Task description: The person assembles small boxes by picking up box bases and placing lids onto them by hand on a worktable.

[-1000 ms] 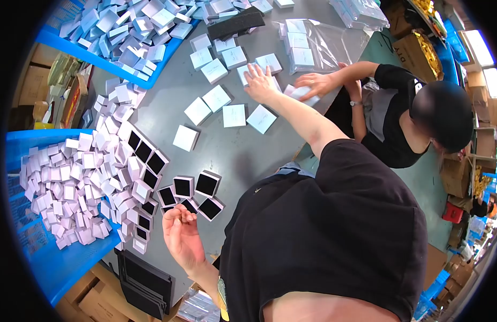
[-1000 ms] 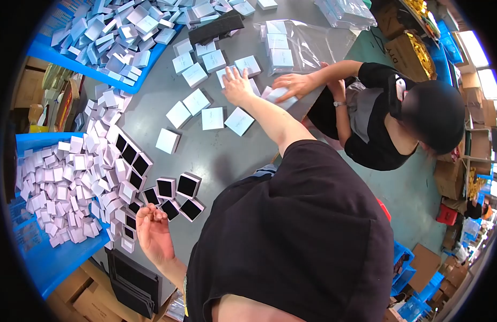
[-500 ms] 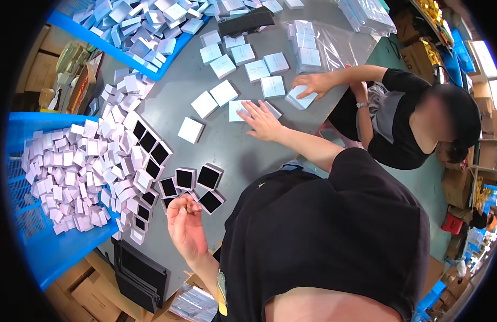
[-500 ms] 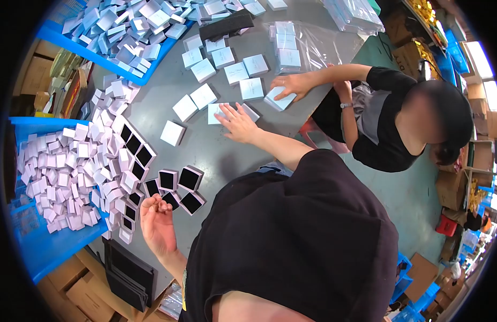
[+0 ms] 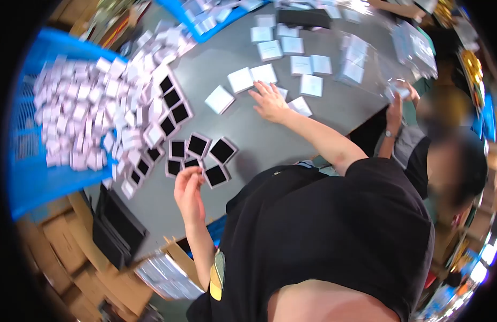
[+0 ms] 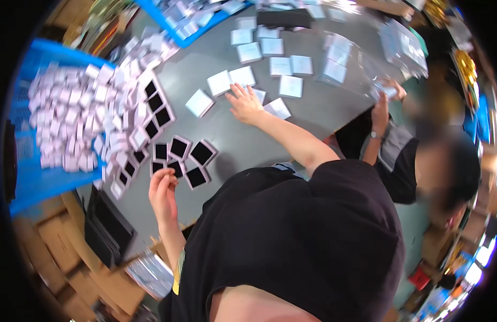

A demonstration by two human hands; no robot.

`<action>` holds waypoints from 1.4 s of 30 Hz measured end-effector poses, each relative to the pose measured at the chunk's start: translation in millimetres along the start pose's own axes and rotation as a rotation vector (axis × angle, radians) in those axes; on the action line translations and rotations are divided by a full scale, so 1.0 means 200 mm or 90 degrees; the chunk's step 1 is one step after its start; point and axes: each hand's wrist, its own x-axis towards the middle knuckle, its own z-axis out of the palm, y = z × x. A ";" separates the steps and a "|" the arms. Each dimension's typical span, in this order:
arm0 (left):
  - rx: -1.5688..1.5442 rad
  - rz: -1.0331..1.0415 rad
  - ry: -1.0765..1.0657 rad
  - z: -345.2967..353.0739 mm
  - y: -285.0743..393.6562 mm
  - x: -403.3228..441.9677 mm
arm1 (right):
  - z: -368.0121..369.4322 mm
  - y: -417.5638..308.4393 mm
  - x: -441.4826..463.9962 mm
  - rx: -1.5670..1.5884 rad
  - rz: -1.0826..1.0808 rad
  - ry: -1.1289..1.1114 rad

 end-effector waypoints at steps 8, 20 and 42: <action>0.631 0.151 0.211 -0.44 -0.69 -0.09 | 0.26 -0.25 -0.09 0.083 -0.307 -0.098; 0.713 0.255 -0.091 -0.04 -0.45 0.55 | -0.17 0.09 0.72 0.291 -0.025 0.021; 0.548 0.541 -0.015 1.11 0.02 2.48 | -0.29 0.75 2.63 0.809 0.215 0.462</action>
